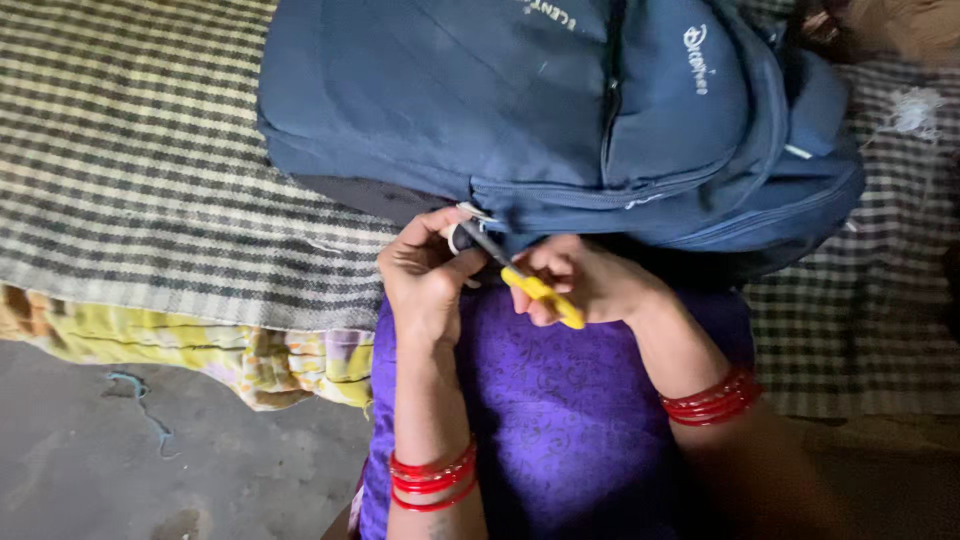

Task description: The person repairs a backpack zipper by hand and with scissors. They trim excess thread, align the zipper tape, and attach a new zipper pull to restore function.

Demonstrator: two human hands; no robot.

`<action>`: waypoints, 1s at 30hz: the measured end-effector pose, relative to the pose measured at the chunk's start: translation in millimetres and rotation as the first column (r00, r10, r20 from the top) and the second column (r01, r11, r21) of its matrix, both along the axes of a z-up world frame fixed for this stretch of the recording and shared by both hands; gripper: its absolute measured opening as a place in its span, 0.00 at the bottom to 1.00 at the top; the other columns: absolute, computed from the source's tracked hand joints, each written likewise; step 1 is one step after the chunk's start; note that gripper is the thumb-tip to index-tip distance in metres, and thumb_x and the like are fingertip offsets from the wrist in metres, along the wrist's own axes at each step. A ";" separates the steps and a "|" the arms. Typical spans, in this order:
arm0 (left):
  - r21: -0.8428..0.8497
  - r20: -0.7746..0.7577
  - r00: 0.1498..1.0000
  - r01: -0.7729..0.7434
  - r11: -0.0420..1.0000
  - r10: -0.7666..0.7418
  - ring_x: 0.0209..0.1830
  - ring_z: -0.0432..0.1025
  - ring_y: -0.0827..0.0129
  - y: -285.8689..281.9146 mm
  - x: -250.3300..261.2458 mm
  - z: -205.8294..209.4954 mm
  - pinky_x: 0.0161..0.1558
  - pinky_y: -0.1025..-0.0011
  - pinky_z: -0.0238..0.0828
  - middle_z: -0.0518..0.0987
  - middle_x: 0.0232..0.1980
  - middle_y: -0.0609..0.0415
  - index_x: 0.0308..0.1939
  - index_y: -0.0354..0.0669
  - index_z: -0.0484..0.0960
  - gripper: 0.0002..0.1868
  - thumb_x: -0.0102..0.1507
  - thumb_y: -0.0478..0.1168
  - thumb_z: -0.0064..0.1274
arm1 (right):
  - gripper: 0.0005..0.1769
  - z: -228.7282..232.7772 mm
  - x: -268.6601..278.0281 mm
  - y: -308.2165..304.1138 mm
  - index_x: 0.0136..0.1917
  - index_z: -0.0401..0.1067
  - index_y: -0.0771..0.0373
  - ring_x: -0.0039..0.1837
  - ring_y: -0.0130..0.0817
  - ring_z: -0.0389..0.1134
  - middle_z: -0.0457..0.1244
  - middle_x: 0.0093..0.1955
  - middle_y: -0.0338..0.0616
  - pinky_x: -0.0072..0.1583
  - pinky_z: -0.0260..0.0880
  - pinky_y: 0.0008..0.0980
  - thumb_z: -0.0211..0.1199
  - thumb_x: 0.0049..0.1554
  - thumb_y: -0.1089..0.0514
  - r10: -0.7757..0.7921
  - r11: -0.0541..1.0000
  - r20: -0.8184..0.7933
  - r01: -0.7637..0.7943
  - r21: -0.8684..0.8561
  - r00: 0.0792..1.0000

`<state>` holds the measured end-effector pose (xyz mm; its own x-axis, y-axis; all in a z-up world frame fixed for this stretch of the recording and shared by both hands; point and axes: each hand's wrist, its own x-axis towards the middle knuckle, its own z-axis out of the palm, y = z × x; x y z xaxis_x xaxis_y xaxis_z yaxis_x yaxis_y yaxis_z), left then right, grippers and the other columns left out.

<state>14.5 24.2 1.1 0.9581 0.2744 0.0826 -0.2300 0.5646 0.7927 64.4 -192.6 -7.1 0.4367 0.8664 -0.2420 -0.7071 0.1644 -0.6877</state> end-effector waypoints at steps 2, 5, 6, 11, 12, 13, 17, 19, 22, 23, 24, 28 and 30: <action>0.094 -0.014 0.998 -0.065 0.993 0.067 0.35 0.72 0.78 -2.6 -7.5 4.4 0.38 0.79 0.69 0.80 0.39 0.58 0.45 0.31 0.83 0.18 0.52 0.18 0.57 | 0.25 2.6 -0.1 -4.6 0.53 0.70 0.79 0.43 0.30 0.65 0.64 0.43 0.52 0.42 0.65 0.22 0.71 0.57 0.54 0.072 0.997 -0.215 -0.065 0.038 0.974; 0.310 0.039 0.974 -0.224 0.924 0.223 0.35 0.70 0.81 -16.3 -15.6 13.6 0.39 0.81 0.67 0.78 0.39 0.61 0.46 0.33 0.81 0.15 0.57 0.22 0.60 | 0.24 11.7 -16.9 -13.8 0.48 0.68 0.71 0.47 0.31 0.63 0.64 0.50 0.55 0.49 0.65 0.26 0.76 0.55 0.50 -0.179 0.984 0.604 0.155 0.092 0.777; 0.389 0.075 0.957 -0.287 0.875 0.281 0.36 0.70 0.83 -20.1 -17.3 17.2 0.41 0.82 0.68 0.78 0.39 0.63 0.47 0.34 0.79 0.14 0.58 0.23 0.60 | 0.25 16.1 -20.8 -14.4 0.49 0.70 0.72 0.45 0.30 0.63 0.63 0.47 0.52 0.48 0.64 0.26 0.76 0.55 0.49 -0.177 0.979 0.636 0.198 0.039 0.751; 0.664 0.117 0.868 -0.429 0.612 0.482 0.30 0.64 0.76 -28.0 -19.9 32.3 0.35 0.77 0.65 0.72 0.32 0.59 0.41 0.36 0.78 0.21 0.51 0.33 0.74 | 0.25 35.2 -31.4 -2.9 0.50 0.75 0.71 0.41 0.24 0.64 0.64 0.38 0.41 0.42 0.60 0.20 0.69 0.58 0.44 -0.196 0.906 0.730 0.406 -0.121 0.655; 0.714 0.158 0.842 -0.458 0.529 0.517 0.29 0.65 0.75 -29.0 -20.8 33.8 0.35 0.76 0.67 0.73 0.31 0.58 0.41 0.37 0.78 0.24 0.48 0.36 0.77 | 0.25 38.2 -33.5 -0.5 0.51 0.75 0.71 0.42 0.23 0.64 0.64 0.39 0.41 0.43 0.62 0.21 0.70 0.58 0.44 -0.208 0.905 0.757 0.415 -0.090 0.619; 0.708 0.144 0.843 -0.453 0.541 0.518 0.29 0.67 0.74 -29.9 -21.3 34.8 0.36 0.76 0.68 0.73 0.32 0.57 0.41 0.37 0.78 0.22 0.50 0.35 0.74 | 0.25 40.8 -36.3 1.4 0.53 0.74 0.71 0.43 0.23 0.64 0.64 0.40 0.41 0.44 0.63 0.21 0.70 0.59 0.45 -0.221 0.904 0.783 0.423 -0.059 0.582; 0.687 0.208 0.829 -0.502 0.526 0.519 0.36 0.72 0.70 -27.9 -23.8 34.1 0.42 0.74 0.71 0.76 0.38 0.53 0.43 0.37 0.79 0.14 0.56 0.32 0.65 | 0.20 48.2 -39.2 5.6 0.51 0.70 0.72 0.40 0.21 0.62 0.62 0.39 0.39 0.41 0.63 0.21 0.70 0.54 0.55 -0.185 0.926 0.719 0.364 -0.102 0.670; 0.677 0.222 0.824 -0.515 0.525 0.522 0.37 0.74 0.69 -26.5 -24.5 30.3 0.43 0.74 0.72 0.77 0.39 0.51 0.43 0.36 0.81 0.12 0.56 0.31 0.63 | 0.16 47.5 -38.8 6.1 0.50 0.70 0.73 0.38 0.20 0.62 0.62 0.37 0.38 0.40 0.63 0.20 0.68 0.54 0.58 -0.156 0.923 0.734 0.362 -0.130 0.661; 0.643 0.182 0.823 -0.514 0.568 0.539 0.36 0.74 0.70 -27.4 -23.0 23.2 0.42 0.74 0.72 0.78 0.38 0.51 0.41 0.34 0.81 0.09 0.58 0.30 0.63 | 0.13 42.8 -35.9 7.5 0.46 0.72 0.77 0.34 0.19 0.58 0.60 0.34 0.39 0.41 0.66 0.23 0.67 0.55 0.63 -0.229 0.910 0.495 0.365 -0.197 0.838; 0.614 0.199 0.816 -0.535 0.580 0.542 0.38 0.75 0.70 -28.3 -22.2 20.8 0.43 0.74 0.73 0.79 0.40 0.51 0.40 0.33 0.79 0.08 0.59 0.29 0.62 | 0.12 41.7 -36.0 6.5 0.45 0.73 0.80 0.32 0.19 0.56 0.59 0.33 0.40 0.42 0.68 0.25 0.67 0.55 0.64 -0.271 0.905 0.352 0.362 -0.225 0.896; 0.585 0.218 0.808 -0.557 0.589 0.547 0.40 0.75 0.71 -28.8 -21.8 18.5 0.45 0.74 0.73 0.79 0.41 0.51 0.40 0.32 0.78 0.08 0.61 0.29 0.62 | 0.12 41.1 -36.4 5.4 0.44 0.73 0.79 0.33 0.17 0.55 0.58 0.33 0.38 0.41 0.65 0.23 0.68 0.54 0.65 -0.204 0.917 0.464 0.335 -0.219 0.862; 0.365 0.107 0.867 -0.490 0.792 0.487 0.40 0.72 0.78 -31.0 -27.1 12.1 0.44 0.78 0.71 0.79 0.42 0.56 0.43 0.31 0.77 0.07 0.64 0.28 0.59 | 0.12 44.7 -35.9 -0.8 0.41 0.73 0.77 0.35 0.15 0.56 0.61 0.35 0.36 0.38 0.58 0.19 0.71 0.48 0.64 0.007 0.925 0.691 0.257 -0.278 0.722; 0.283 -0.033 0.900 -0.409 0.868 0.434 0.33 0.69 0.81 -30.5 -31.7 10.0 0.35 0.81 0.66 0.77 0.36 0.60 0.44 0.32 0.78 0.07 0.63 0.28 0.59 | 0.13 47.7 -34.2 -3.4 0.40 0.74 0.77 0.36 0.16 0.59 0.63 0.36 0.38 0.38 0.60 0.18 0.71 0.47 0.62 0.060 0.921 0.697 0.229 -0.315 0.715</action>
<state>-17.2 -6.3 11.2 0.7627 0.6345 0.1253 -0.3179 0.1991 0.9270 30.2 -195.9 40.6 0.6706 0.7313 -0.1244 -0.0134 -0.1557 -0.9877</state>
